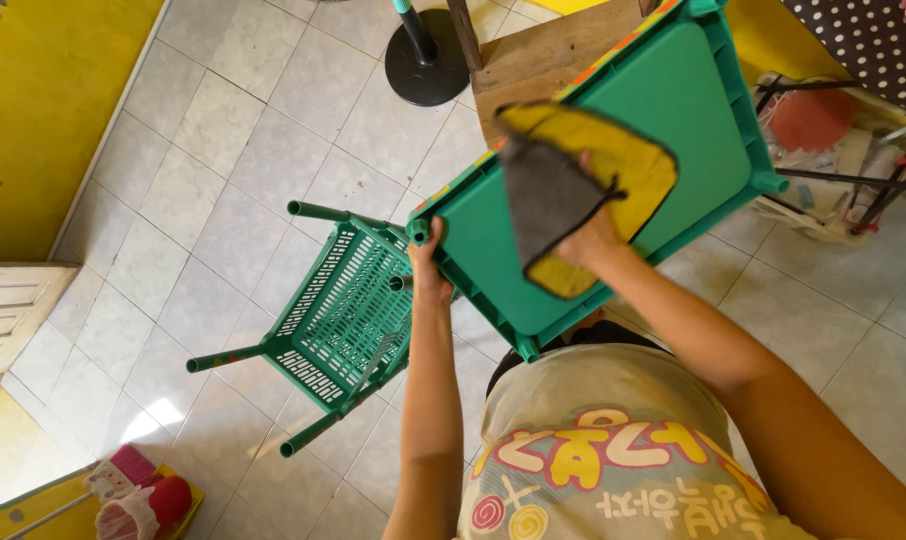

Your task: The person assembles a green plastic basket by inserting four cylindrical legs into its base. Then, using a yellow and gray cloth, the person wipes the interior and exterior surfaces of a green plastic tray, flipping it over to clean both sides.

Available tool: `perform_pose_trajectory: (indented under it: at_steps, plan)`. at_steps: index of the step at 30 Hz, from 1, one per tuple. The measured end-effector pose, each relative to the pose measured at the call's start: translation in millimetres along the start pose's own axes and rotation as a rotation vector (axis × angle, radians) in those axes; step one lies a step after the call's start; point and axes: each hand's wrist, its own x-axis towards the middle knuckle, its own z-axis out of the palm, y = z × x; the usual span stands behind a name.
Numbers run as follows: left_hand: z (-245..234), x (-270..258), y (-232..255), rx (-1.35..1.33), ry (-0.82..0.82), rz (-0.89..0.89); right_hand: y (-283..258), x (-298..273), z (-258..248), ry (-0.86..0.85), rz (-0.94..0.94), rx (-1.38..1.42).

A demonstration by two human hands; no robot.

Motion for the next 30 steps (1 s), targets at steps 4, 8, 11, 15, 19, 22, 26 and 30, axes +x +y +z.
perform_pose_trajectory:
  at_steps: [4,8,11,15,19,22,26,30]
  plan:
    - [-18,-10,3,-0.057,-0.057,0.031,33,-3,-13,0.044,0.112,-0.065]
    - [-19,-25,9,-0.103,-0.07,0.114,27,-5,-19,0.051,0.167,-0.058]
    - [-13,-29,15,-0.129,-0.049,0.102,-4,-6,-13,0.021,0.121,0.01]
    - [5,-29,10,-0.059,0.069,0.086,-42,-3,-2,-0.029,-0.01,0.082]
    - [26,-41,-1,0.093,0.05,0.143,-32,11,1,0.01,-0.046,0.043]
    - [33,-56,-1,0.273,-0.029,0.231,-2,17,-2,0.057,-0.02,-0.009]
    - [35,-71,4,0.425,-0.097,0.28,40,10,-13,0.128,0.048,-0.091]
    - [29,-81,9,0.447,-0.122,0.237,77,-11,-26,0.198,0.116,-0.171]
